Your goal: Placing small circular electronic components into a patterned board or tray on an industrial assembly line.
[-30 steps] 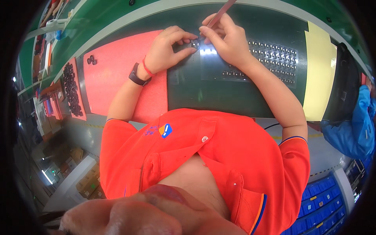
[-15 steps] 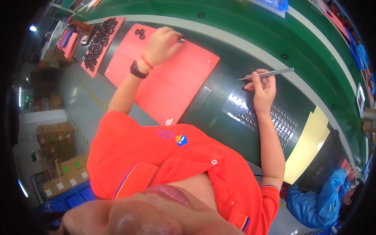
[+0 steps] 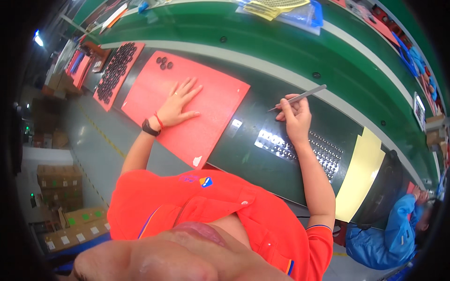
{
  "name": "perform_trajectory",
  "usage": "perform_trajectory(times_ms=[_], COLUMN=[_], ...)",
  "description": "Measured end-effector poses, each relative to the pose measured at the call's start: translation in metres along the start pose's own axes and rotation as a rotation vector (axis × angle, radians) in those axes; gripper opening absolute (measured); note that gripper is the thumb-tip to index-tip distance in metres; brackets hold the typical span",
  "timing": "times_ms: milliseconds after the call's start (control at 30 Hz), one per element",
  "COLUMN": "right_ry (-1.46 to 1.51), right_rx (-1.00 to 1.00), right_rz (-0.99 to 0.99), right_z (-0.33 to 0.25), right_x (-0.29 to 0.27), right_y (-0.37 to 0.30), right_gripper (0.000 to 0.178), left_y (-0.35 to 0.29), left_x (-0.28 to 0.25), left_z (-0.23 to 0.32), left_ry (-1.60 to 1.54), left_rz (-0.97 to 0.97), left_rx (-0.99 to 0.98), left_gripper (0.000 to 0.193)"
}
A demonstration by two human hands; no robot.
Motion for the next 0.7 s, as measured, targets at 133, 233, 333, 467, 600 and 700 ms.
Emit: perform_trajectory(times_ms=[133, 233, 333, 467, 600, 700], right_ry=[-0.025, -0.067, -0.056, -0.164, 0.055, 0.144], right_rx=[-0.002, -0.019, -0.048, -0.146, -0.094, -0.072], right_rz=[-0.015, 0.004, -0.002, -0.027, 0.011, -0.026], right_z=[0.0, -0.003, -0.003, -0.008, -0.032, -0.052], right_x=[0.003, 0.0, 0.002, 0.005, 0.002, 0.0], right_y=[-0.001, -0.008, -0.009, -0.011, -0.015, -0.017], right_gripper=[0.021, 0.021, 0.02, 0.02, 0.021, 0.022], left_y=[0.007, 0.024, 0.078, 0.173, 0.231, 0.235], left_x=[0.007, -0.003, -0.004, 0.028, 0.052, 0.062], left_z=[0.005, 0.005, -0.022, -0.079, -0.116, -0.181], left_ry=[0.032, 0.191, -0.049, 0.009, -0.11, -0.047], left_rz=[0.091, 0.048, 0.247, 0.457, 0.293, 0.244], left_rx=[-0.075, -0.041, 0.073, 0.037, -0.239, -0.094], left_gripper=[0.074, 0.066, 0.057, 0.058, 0.056, 0.038])
Point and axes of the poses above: each hand's wrist, its own y-axis towards the middle knuckle, its own x-axis out of the palm, z = x × y, the point moved 1 cm from there along y, towards the middle knuckle, and after that the axes turned 7 degrees about z, right-handed, at the moved point
